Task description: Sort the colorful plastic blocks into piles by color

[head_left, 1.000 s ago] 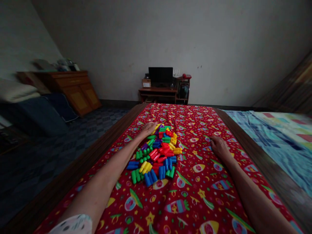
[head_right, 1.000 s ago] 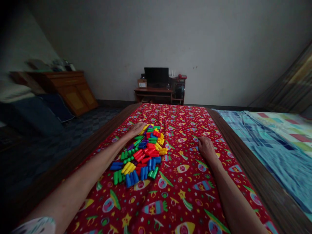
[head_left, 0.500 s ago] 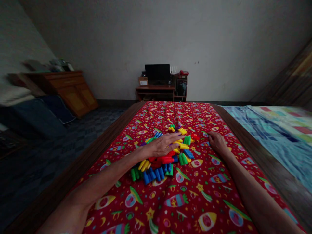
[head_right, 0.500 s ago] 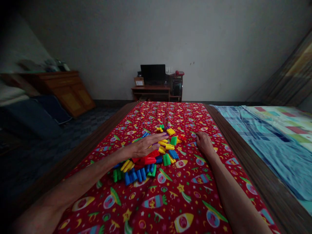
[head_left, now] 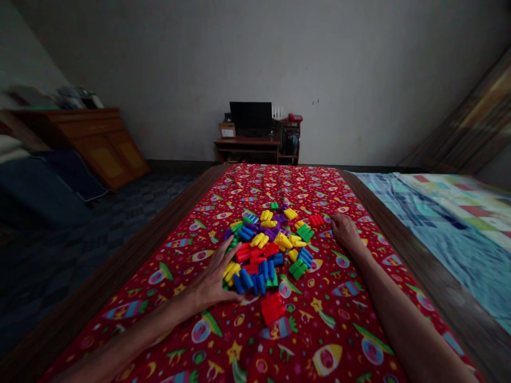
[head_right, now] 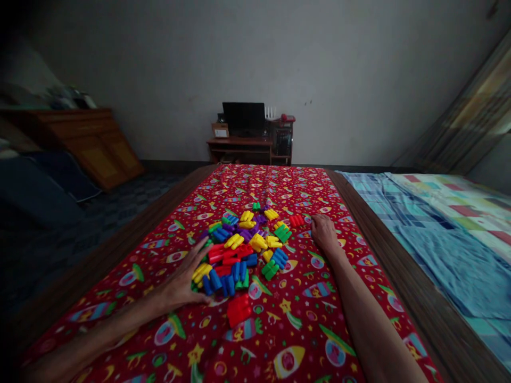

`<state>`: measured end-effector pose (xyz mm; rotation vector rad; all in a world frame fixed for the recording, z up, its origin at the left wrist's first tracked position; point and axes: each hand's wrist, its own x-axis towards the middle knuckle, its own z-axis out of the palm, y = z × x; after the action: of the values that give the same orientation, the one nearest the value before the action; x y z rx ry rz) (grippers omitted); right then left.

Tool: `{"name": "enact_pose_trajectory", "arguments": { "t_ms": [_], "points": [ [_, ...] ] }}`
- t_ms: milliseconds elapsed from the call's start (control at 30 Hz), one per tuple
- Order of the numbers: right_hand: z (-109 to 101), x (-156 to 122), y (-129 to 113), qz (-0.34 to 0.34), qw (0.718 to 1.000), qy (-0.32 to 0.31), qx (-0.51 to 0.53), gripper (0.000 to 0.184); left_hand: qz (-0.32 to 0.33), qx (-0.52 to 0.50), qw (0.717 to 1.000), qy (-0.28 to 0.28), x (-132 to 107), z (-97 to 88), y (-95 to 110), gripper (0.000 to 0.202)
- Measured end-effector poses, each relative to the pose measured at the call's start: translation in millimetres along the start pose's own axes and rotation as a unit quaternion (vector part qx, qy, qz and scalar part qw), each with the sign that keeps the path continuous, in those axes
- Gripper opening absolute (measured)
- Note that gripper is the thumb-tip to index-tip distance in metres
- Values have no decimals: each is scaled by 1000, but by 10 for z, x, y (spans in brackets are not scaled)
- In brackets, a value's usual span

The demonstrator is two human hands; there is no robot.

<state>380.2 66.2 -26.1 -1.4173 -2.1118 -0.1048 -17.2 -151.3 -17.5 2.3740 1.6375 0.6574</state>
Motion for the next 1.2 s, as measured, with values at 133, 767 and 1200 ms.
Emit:
{"name": "enact_pose_trajectory", "arguments": {
  "t_ms": [133, 767, 1200],
  "points": [
    [-17, 0, -16, -3, 1000, -6, 2, 29, 45, -53, 997, 30, 607, 181, 196, 110],
    [11, -11, 35, -10, 999, 17, 43, 31, -141, 116, 981, 65, 887, -135, -851, 60],
    [20, -39, 63, 4, 999, 18, 48, 31, -211, 122, 968, 60, 632, -333, -1094, 65]
  ]
}}
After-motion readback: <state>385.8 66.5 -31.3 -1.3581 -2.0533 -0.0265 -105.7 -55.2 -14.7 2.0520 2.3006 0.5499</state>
